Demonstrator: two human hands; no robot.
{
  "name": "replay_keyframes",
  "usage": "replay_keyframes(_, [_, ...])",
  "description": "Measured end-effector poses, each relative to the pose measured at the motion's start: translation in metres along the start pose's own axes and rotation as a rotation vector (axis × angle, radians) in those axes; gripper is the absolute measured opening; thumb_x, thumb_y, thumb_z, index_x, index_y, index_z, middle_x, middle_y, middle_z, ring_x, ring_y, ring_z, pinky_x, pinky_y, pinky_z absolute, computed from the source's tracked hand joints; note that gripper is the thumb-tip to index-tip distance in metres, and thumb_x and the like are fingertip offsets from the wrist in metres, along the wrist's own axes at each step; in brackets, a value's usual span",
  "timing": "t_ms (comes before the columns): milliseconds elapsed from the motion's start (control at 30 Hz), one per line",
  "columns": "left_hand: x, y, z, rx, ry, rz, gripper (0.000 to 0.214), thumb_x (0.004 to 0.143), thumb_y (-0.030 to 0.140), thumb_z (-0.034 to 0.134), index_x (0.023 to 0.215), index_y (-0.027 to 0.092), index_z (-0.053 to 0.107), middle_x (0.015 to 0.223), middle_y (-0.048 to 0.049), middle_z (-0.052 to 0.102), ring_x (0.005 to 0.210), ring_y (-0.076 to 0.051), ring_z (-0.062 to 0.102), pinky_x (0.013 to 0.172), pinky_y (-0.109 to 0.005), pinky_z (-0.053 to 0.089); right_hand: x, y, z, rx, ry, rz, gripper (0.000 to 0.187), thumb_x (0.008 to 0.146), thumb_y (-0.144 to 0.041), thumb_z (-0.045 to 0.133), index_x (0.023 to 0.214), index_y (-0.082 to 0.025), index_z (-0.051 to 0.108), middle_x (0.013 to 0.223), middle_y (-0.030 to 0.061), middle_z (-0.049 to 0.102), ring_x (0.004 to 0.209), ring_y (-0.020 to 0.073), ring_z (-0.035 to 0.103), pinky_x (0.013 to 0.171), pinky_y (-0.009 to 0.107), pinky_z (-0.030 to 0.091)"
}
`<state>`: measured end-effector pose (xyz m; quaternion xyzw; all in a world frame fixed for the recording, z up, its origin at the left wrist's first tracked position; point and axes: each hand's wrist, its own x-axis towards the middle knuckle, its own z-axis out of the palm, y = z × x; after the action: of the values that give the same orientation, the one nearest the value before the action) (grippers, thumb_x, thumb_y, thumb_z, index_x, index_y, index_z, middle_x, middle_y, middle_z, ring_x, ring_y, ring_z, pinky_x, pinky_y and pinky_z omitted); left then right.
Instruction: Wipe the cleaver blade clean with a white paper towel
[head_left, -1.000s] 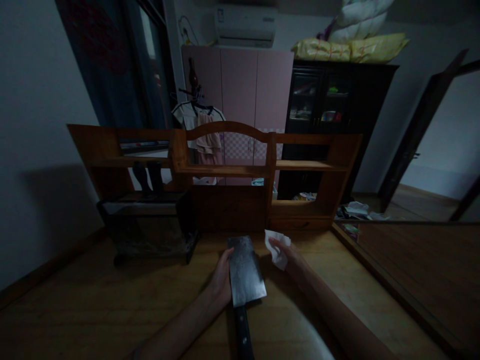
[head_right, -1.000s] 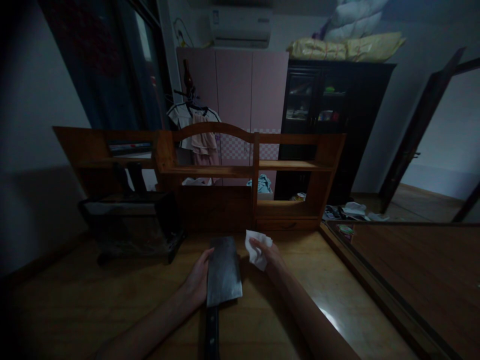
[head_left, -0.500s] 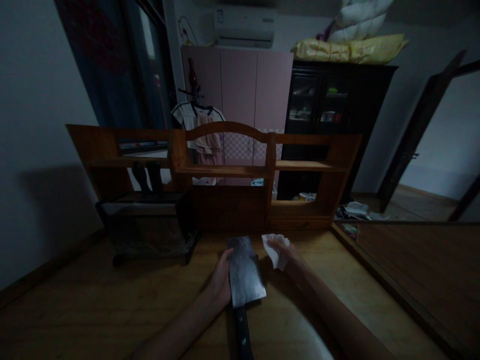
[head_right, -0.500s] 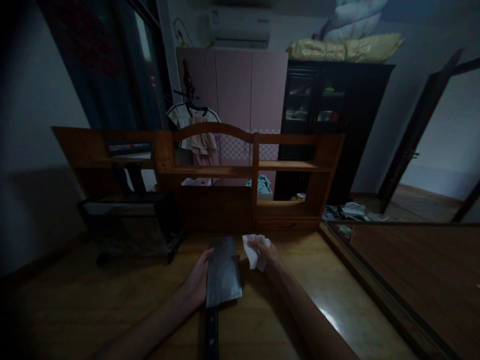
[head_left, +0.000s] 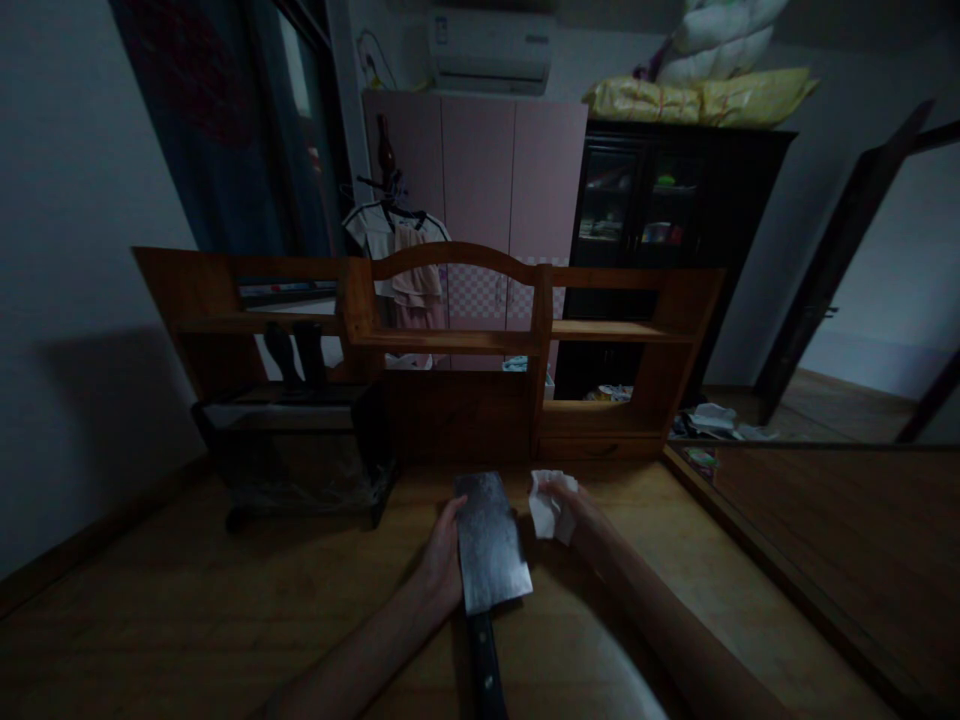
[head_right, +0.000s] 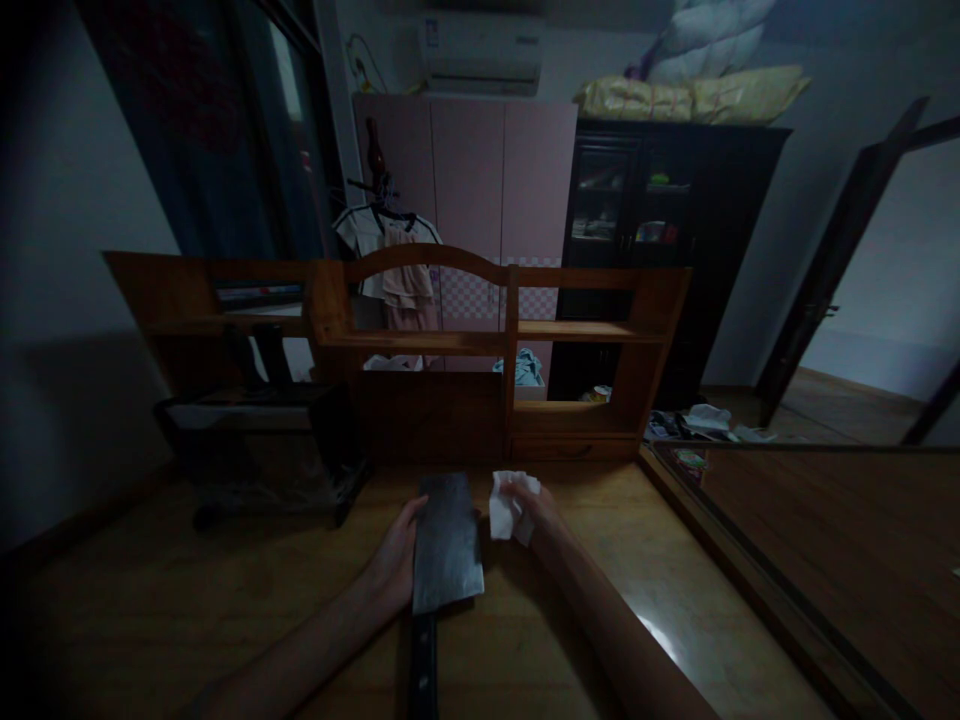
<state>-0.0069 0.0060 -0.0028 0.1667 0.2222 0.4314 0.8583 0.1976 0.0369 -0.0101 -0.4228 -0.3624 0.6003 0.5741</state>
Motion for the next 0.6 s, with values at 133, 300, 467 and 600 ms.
replay_keyframes(133, [-0.0021,0.0003,0.0028,0.013,0.012,0.000,0.045,0.085,0.043,0.051,0.106,0.005,0.063,0.099,-0.0161,0.069,0.086,-0.026,0.066,0.093,-0.043,0.045,-0.0031,-0.0024,0.0016,0.029,-0.017,-0.001,0.032,0.061,-0.034,0.079,0.083,-0.017,0.062,0.070,0.0030,0.064,0.057,0.0171,0.060,0.050,0.025,0.049])
replay_keyframes(300, [-0.0028,-0.0001,0.0036,0.017,0.032,0.006,0.045,0.085,0.043,0.050,0.106,0.006,0.063,0.096,-0.0156,0.070,0.084,-0.027,0.067,0.091,-0.043,0.046,-0.0047,-0.0040,0.0028,0.070,-0.060,0.001,0.034,0.061,-0.034,0.078,0.086,-0.016,0.064,0.077,0.0052,0.065,0.063,0.0183,0.061,0.055,0.026,0.050])
replay_keyframes(467, [-0.0013,0.0002,0.0043,0.007,0.063,0.001,0.044,0.085,0.042,0.051,0.107,0.006,0.062,0.094,-0.0149,0.070,0.082,-0.026,0.067,0.091,-0.042,0.046,-0.0034,-0.0043,0.0037,0.115,-0.087,0.013,0.032,0.061,-0.036,0.076,0.084,-0.018,0.063,0.081,0.0051,0.066,0.069,0.0195,0.062,0.061,0.027,0.052])
replay_keyframes(600, [-0.0010,0.0003,0.0053,-0.025,0.067,0.011,0.041,0.085,0.040,0.052,0.106,0.006,0.062,0.093,-0.0140,0.070,0.083,-0.024,0.067,0.092,-0.038,0.045,-0.0028,-0.0056,0.0041,0.119,-0.111,0.020,0.029,0.066,-0.041,0.070,0.082,-0.019,0.061,0.085,0.0053,0.066,0.077,0.0212,0.064,0.068,0.030,0.053])
